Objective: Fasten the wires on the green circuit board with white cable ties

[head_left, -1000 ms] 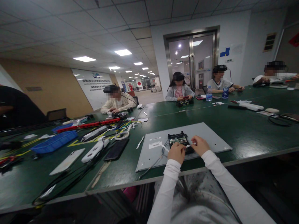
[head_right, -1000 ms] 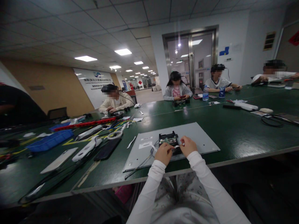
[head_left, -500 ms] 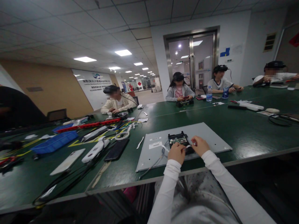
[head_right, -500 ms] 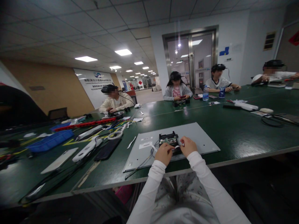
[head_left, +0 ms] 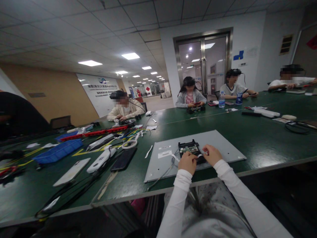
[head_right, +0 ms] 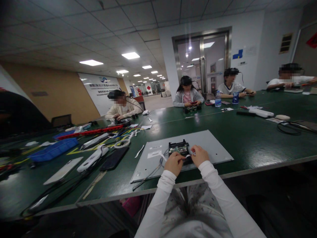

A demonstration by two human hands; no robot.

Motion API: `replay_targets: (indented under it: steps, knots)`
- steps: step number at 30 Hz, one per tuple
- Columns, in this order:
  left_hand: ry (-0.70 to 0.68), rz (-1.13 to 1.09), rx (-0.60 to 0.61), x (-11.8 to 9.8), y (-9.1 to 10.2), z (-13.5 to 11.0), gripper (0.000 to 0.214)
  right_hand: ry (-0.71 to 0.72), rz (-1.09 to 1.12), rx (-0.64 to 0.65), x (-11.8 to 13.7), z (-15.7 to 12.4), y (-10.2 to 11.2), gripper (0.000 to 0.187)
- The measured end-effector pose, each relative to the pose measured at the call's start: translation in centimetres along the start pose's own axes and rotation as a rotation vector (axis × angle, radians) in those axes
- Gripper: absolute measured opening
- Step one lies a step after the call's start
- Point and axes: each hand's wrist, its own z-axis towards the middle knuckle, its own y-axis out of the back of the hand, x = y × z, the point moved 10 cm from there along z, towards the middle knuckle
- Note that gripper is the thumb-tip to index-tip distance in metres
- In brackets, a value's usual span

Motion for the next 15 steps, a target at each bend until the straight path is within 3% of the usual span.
replay_targets:
  steps: [15]
  knots:
    - [0.073, 0.045, 0.036, 0.49, -0.12, -0.13, 0.024, 0.009, -0.026, -0.002, -0.17, 0.11, -0.25, 0.023]
